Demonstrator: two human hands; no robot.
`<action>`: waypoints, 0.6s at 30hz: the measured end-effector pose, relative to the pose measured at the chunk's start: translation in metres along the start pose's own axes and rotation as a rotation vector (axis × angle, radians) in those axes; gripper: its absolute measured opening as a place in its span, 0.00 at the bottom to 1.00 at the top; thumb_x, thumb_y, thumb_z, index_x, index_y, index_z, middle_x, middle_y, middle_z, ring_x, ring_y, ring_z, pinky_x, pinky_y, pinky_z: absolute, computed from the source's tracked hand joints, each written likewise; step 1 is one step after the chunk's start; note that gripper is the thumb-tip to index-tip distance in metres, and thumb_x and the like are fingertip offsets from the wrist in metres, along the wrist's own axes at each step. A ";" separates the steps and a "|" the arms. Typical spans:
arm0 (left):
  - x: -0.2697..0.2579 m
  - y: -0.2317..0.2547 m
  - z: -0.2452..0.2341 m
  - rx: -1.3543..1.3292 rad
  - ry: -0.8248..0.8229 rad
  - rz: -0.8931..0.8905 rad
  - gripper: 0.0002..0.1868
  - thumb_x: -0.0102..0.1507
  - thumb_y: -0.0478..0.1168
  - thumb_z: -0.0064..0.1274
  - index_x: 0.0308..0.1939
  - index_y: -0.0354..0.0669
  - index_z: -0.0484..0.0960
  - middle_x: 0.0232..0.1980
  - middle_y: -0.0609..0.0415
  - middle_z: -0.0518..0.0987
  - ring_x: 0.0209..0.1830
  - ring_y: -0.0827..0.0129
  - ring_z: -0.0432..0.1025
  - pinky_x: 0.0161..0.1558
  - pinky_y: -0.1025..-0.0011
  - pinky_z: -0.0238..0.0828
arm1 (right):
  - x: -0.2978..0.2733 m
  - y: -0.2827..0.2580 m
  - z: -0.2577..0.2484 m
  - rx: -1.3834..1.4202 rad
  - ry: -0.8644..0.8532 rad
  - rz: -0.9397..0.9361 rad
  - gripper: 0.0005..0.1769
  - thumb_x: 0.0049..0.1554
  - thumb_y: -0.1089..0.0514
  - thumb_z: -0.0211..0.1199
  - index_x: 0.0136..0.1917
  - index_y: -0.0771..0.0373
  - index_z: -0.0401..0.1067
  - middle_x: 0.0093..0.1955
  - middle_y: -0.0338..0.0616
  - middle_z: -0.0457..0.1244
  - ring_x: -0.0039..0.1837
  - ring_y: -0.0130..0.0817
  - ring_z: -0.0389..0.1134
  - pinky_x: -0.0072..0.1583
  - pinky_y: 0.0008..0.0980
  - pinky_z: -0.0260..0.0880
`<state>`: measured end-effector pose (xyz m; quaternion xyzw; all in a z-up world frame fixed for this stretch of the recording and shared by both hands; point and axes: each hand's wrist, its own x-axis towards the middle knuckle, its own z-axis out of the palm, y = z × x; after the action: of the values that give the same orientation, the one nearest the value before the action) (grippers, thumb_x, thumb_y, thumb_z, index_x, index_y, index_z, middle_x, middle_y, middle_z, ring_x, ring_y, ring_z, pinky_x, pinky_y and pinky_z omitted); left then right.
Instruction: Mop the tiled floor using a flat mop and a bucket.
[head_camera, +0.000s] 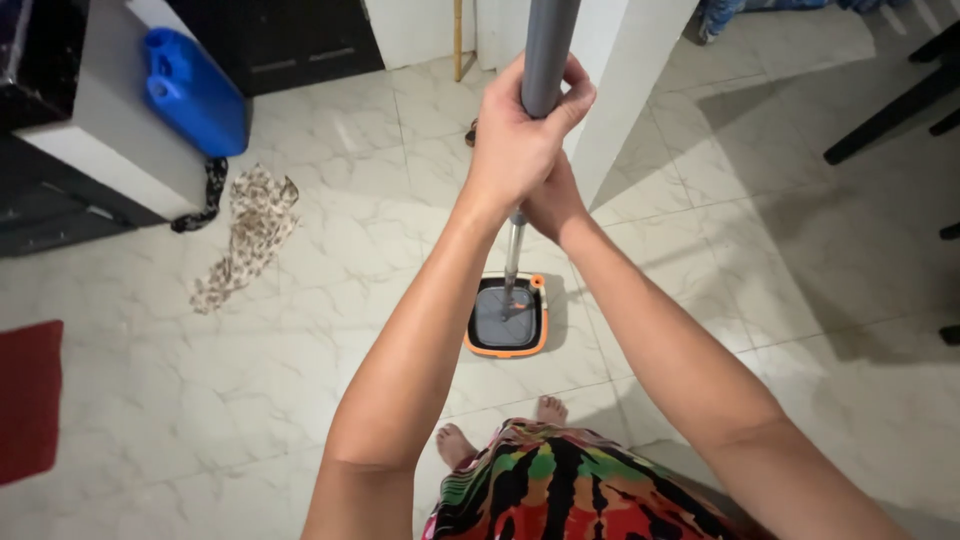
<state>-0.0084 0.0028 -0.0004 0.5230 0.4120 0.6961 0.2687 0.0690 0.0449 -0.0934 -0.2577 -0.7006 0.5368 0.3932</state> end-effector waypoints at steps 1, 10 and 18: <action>0.001 0.004 -0.003 -0.005 -0.011 0.001 0.07 0.66 0.34 0.61 0.43 0.37 0.78 0.36 0.63 0.77 0.36 0.80 0.70 0.42 0.75 0.70 | 0.000 -0.006 0.004 -0.002 0.012 -0.002 0.26 0.60 0.53 0.62 0.67 0.69 0.66 0.62 0.47 0.66 0.63 0.32 0.68 0.60 0.32 0.72; 0.008 0.017 -0.024 0.045 -0.015 -0.134 0.22 0.62 0.48 0.66 0.24 0.38 0.75 0.22 0.66 0.68 0.23 0.80 0.60 0.28 0.74 0.61 | 0.003 -0.001 0.027 0.058 0.109 0.283 0.24 0.63 0.55 0.60 0.67 0.73 0.68 0.53 0.58 0.65 0.52 0.44 0.66 0.50 0.43 0.65; 0.007 0.013 -0.021 0.141 0.005 -0.255 0.26 0.62 0.52 0.63 0.20 0.38 0.72 0.19 0.67 0.64 0.21 0.80 0.56 0.23 0.72 0.54 | 0.002 0.042 0.028 -0.227 0.091 -0.113 0.28 0.63 0.55 0.64 0.71 0.65 0.60 0.68 0.47 0.61 0.71 0.35 0.63 0.69 0.37 0.65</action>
<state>-0.0300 -0.0048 0.0118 0.4823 0.5237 0.6268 0.3167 0.0423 0.0429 -0.1362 -0.2847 -0.7518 0.4187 0.4225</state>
